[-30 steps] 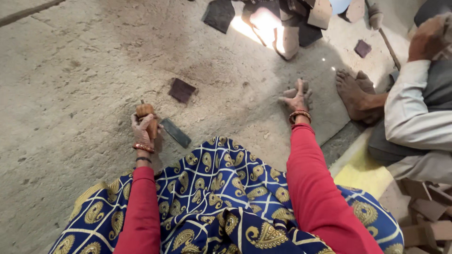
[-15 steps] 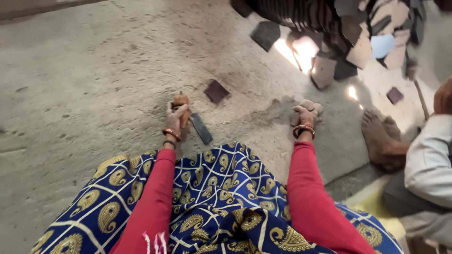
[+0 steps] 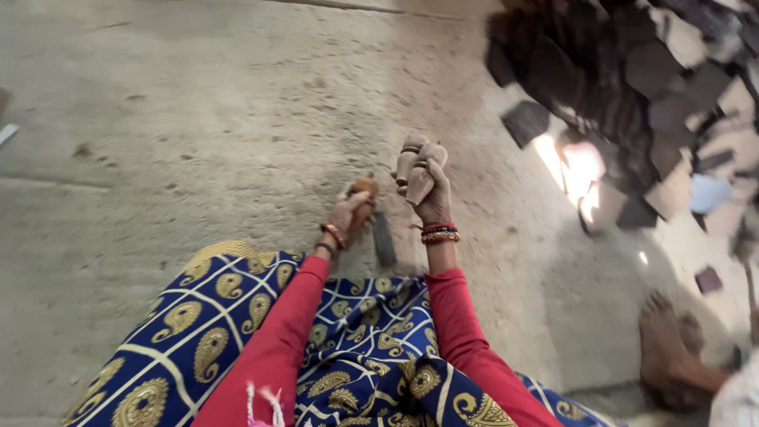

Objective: The person sits on the floor shaping small wooden tops by hand, rotating and rubbing each piece and smoothing it against a small abrasive block, then setting finished pieces aside and picking up the next one.

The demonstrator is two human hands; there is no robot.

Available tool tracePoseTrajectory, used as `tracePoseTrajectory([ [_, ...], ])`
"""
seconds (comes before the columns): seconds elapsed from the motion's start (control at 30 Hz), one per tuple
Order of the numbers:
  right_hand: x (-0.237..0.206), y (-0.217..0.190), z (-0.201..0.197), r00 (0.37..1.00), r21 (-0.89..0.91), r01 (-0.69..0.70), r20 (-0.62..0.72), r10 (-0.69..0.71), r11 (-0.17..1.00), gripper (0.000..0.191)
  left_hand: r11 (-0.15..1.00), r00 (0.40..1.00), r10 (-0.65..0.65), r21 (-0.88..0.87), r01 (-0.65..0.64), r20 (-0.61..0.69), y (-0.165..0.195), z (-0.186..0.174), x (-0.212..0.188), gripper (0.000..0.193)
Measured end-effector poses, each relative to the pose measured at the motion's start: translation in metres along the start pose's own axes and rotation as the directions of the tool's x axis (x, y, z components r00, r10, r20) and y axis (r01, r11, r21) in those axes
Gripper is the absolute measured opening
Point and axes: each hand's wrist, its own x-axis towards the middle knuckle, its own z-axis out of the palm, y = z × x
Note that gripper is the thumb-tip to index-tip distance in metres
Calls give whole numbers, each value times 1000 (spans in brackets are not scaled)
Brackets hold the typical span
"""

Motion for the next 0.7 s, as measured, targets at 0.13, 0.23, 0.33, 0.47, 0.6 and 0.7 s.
tracePoseTrajectory([
  [0.13,33,12,31,990,76,-80,120,70,994,65,982,981,177,53,-182,84,-4,-5,11,48],
  [0.23,57,20,57,990,71,-105,106,97,992,72,998,995,52,31,-55,85,-5,-9,16,50],
  [0.33,85,33,86,963,111,-220,183,197,969,73,1000,998,-19,-17,20,68,-4,-9,16,53],
  [0.47,140,45,142,924,8,-211,327,197,978,72,999,995,-8,-31,11,97,-4,-10,15,52],
  [0.6,233,34,238,925,-63,-129,352,143,990,57,997,998,-66,41,65,16,-3,-11,14,52],
  [0.7,313,20,321,901,-93,8,433,33,996,52,996,997,-79,52,78,18,3,-10,13,52],
])
